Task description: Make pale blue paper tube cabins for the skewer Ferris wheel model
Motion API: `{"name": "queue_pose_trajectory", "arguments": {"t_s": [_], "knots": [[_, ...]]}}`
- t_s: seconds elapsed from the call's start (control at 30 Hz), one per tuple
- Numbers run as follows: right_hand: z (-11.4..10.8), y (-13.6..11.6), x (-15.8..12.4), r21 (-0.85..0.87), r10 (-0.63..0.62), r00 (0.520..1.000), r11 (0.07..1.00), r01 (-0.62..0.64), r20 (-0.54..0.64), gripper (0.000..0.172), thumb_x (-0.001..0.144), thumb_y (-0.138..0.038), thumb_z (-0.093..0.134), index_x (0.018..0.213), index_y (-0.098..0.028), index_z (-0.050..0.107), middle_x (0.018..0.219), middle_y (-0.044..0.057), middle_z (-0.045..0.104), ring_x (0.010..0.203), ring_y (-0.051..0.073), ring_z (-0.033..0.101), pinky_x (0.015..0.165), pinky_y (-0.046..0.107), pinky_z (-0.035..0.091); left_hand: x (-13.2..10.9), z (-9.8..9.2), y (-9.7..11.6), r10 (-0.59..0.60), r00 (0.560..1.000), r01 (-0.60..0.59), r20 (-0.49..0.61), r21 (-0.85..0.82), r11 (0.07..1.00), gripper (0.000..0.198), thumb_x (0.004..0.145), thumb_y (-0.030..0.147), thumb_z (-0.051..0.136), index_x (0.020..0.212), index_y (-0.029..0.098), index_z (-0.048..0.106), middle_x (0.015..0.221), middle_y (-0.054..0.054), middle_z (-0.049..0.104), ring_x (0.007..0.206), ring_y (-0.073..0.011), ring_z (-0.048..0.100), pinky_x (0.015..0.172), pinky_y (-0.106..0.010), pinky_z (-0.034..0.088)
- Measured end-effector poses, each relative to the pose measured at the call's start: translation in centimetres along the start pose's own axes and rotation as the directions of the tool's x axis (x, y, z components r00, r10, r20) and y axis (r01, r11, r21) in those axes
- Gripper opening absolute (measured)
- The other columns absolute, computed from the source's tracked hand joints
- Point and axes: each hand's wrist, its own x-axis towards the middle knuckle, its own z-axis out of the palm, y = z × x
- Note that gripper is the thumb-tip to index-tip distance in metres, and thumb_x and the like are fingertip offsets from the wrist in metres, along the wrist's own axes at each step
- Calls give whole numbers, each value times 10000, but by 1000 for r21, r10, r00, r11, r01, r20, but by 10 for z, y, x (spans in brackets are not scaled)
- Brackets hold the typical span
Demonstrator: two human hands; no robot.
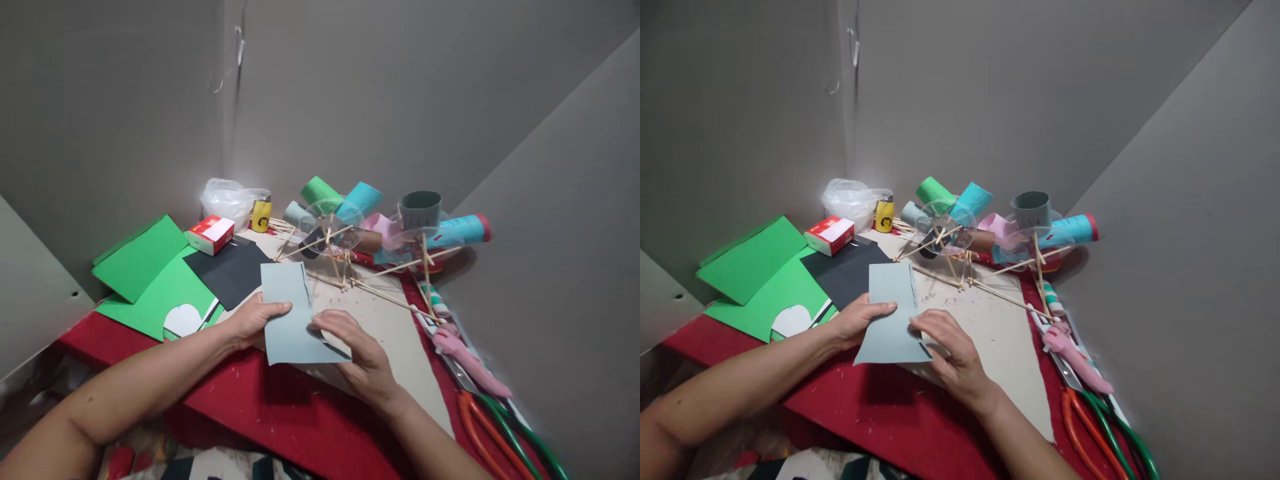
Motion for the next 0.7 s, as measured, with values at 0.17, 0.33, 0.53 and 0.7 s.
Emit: {"name": "queue_pose_trajectory", "arguments": {"t_s": [0.17, 0.33, 0.53, 0.7], "knots": [[3, -1, -4, 67, 48, 992, 997, -40, -118, 187, 871, -126, 584, 982, -265, 641, 997, 71, 695, 964, 240, 608, 864, 433, 475, -2, 3, -4, 24, 999, -26, 27, 63, 998, 449, 536, 346, 865, 871, 115, 678, 783, -50, 696, 647, -156, 612, 633, -271, 481], [4, -5, -1, 110, 77, 992, 992, -66, -97, 173, 849, -91, 604, 914, -247, 642, 821, 45, 643, 827, 213, 585, 756, 383, 471, -3, 5, -1, 43, 999, -43, -2, 126, 991, 457, 503, 372, 872, 821, 103, 685, 735, -41, 689, 623, -142, 596, 619, -244, 461], [3, -9, 5, 231, 358, 931, 914, -334, -70, 264, 905, -257, 560, 646, -203, 562, 736, 21, 537, 742, 177, 515, 710, 312, 413, 0, 0, 3, 164, 986, -165, 23, 149, 975, 367, 611, 350, 811, 863, 107, 701, 731, -38, 694, 596, -118, 575, 586, -213, 440], [-1, -4, 4, 383, 555, 827, 748, -542, 87, 353, 895, -378, 568, 601, -183, 577, 835, 27, 481, 790, 170, 484, 730, 290, 384, -4, 0, 4, 265, 958, -284, 108, 255, 924, 277, 649, 329, 786, 815, 116, 722, 666, -18, 670, 567, -104, 555, 573, -200, 446]]}}
